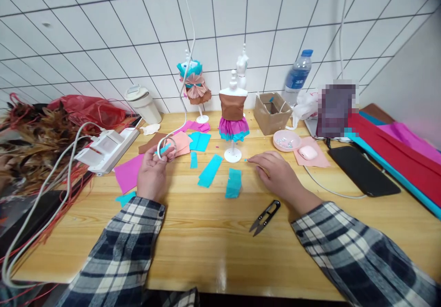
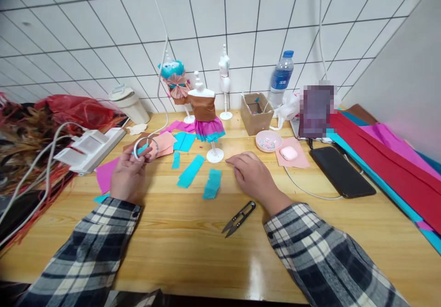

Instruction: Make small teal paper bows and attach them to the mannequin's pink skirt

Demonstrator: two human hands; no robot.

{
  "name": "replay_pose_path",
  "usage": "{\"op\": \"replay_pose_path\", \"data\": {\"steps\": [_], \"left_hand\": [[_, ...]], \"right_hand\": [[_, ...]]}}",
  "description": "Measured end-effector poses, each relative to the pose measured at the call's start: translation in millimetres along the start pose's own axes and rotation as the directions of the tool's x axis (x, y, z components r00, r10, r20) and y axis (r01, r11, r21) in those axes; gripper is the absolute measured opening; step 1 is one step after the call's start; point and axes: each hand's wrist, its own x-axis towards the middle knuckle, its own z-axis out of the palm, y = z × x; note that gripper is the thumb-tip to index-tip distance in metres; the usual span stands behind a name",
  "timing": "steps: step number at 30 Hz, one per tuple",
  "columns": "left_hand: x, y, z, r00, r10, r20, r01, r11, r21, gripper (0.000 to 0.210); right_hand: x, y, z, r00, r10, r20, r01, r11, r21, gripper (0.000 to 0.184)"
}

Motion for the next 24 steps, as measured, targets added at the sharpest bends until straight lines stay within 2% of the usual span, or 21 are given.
{"op": "replay_pose_path", "data": {"steps": [2, 5, 7, 9, 12, 14, 16, 18, 20, 22, 24], "left_hand": [[0, -2, -0.7, 0.997, 0.07, 0.013, -0.071, 0.988, 0.135, 0.054], [1, -3, -3.3, 0.997, 0.072, -0.021, -0.058, 0.916, 0.397, 0.063], [1, -1, -5.6, 0.997, 0.063, -0.051, -0.018, 0.786, 0.617, 0.064], [2, 2, -8.2, 0.998, 0.044, -0.048, 0.011, 0.613, 0.79, 0.064], [3, 4, -11.2, 1.0, 0.008, -0.015, 0.011, 0.398, 0.917, 0.053], [2, 4, -11.4, 1.0, 0.003, -0.009, 0.007, 0.329, 0.944, 0.039], [0, 4, -10.7, 0.999, 0.041, -0.021, 0.004, 0.379, 0.925, 0.034], [-2, 4, -10.8, 0.994, 0.084, -0.065, 0.012, 0.516, 0.856, 0.035], [-2, 4, -13.2, 0.99, 0.078, -0.118, 0.043, 0.626, 0.778, 0.037], [0, 4, -17.8, 0.987, 0.07, -0.147, 0.065, 0.656, 0.752, 0.037], [3, 6, -22.3, 0.98, 0.101, -0.17, 0.065, 0.648, 0.759, 0.042]], "right_hand": [[2, 3, 1, 1.0, -0.004, 0.001, 0.004, 1.0, -0.003, 0.033], [4, 7, 4, 1.0, 0.003, -0.007, -0.003, 1.0, -0.013, 0.032], [5, 9, 6, 1.0, 0.01, -0.013, -0.01, 1.0, -0.019, 0.031], [5, 12, 7, 1.0, 0.007, -0.013, -0.007, 1.0, -0.021, 0.03], [4, 16, 9, 1.0, 0.003, -0.007, -0.003, 1.0, -0.022, 0.03], [4, 17, 10, 1.0, 0.004, -0.003, -0.004, 1.0, -0.021, 0.03], [5, 17, 12, 1.0, -0.001, 0.006, 0.002, 1.0, -0.018, 0.03], [6, 16, 14, 1.0, -0.01, 0.021, 0.01, 1.0, -0.012, 0.03], [7, 16, 15, 0.999, -0.008, 0.034, 0.009, 1.0, -0.009, 0.029], [7, 17, 17, 0.999, 0.003, 0.039, -0.003, 1.0, -0.01, 0.028], [6, 18, 18, 0.999, 0.011, 0.04, -0.01, 1.0, -0.016, 0.028]]}}
